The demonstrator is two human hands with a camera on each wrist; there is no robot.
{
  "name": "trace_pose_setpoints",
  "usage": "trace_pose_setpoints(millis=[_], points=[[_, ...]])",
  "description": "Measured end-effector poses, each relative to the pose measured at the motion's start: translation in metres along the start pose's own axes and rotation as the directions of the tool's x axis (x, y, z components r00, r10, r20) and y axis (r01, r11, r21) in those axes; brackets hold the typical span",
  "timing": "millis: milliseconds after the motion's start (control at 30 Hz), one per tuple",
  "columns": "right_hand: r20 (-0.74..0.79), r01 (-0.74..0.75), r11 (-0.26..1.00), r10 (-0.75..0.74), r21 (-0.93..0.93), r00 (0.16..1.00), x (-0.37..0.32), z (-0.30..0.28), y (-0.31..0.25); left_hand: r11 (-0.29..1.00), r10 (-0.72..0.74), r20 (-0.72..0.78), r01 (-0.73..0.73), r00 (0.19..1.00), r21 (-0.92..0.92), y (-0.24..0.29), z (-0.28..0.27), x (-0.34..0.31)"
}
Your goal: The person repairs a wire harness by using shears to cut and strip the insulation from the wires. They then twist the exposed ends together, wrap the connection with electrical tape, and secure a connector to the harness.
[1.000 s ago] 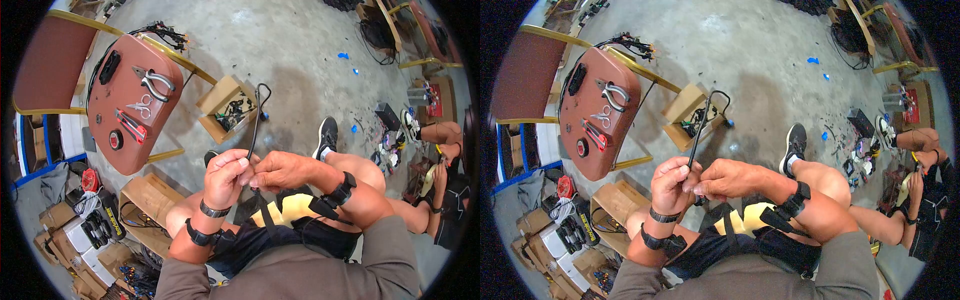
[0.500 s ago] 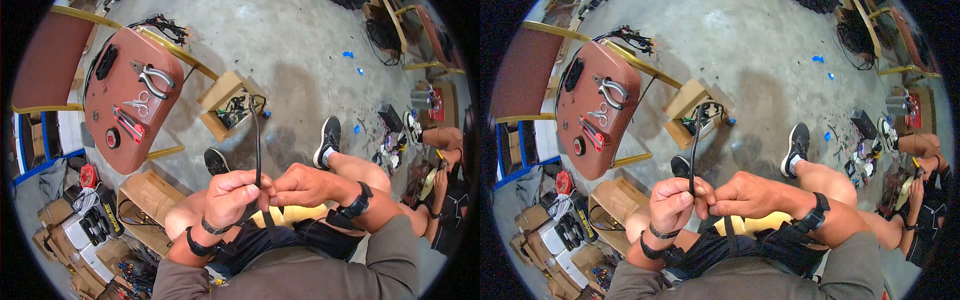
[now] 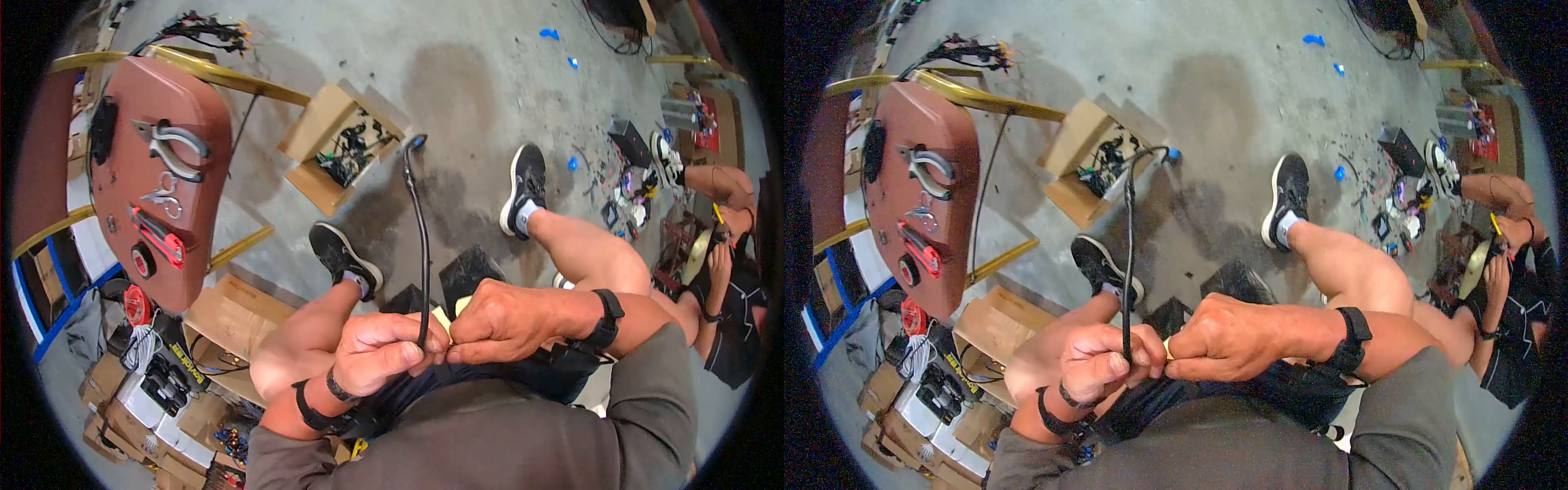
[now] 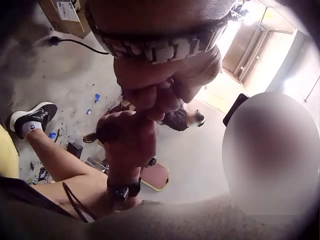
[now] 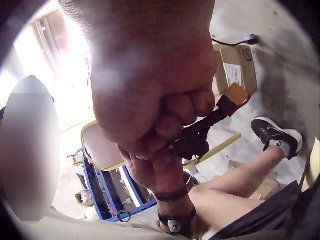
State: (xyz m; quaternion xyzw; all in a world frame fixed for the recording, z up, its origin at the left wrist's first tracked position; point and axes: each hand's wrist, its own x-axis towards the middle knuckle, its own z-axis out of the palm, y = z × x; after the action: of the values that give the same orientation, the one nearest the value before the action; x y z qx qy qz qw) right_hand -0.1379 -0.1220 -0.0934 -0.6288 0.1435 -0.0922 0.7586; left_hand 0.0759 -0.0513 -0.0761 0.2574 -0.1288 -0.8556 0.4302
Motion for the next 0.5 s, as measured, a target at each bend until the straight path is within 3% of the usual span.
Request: trace_pose_setpoints(millis=[400,500], points=[[-0.087,0.004,0.999,-0.009,-0.051,0.996,-0.016,-0.001,0.010,0.982,-0.142,0.051,0.135,0.988,0.132,0.004,-0.013,0.021],[-0.122,0.014,0.998,-0.021,-0.061,0.992,-0.023,0.002,0.013,0.969,-0.211,-0.013,0.211,0.977,0.126,0.005,-0.014,0.017]])
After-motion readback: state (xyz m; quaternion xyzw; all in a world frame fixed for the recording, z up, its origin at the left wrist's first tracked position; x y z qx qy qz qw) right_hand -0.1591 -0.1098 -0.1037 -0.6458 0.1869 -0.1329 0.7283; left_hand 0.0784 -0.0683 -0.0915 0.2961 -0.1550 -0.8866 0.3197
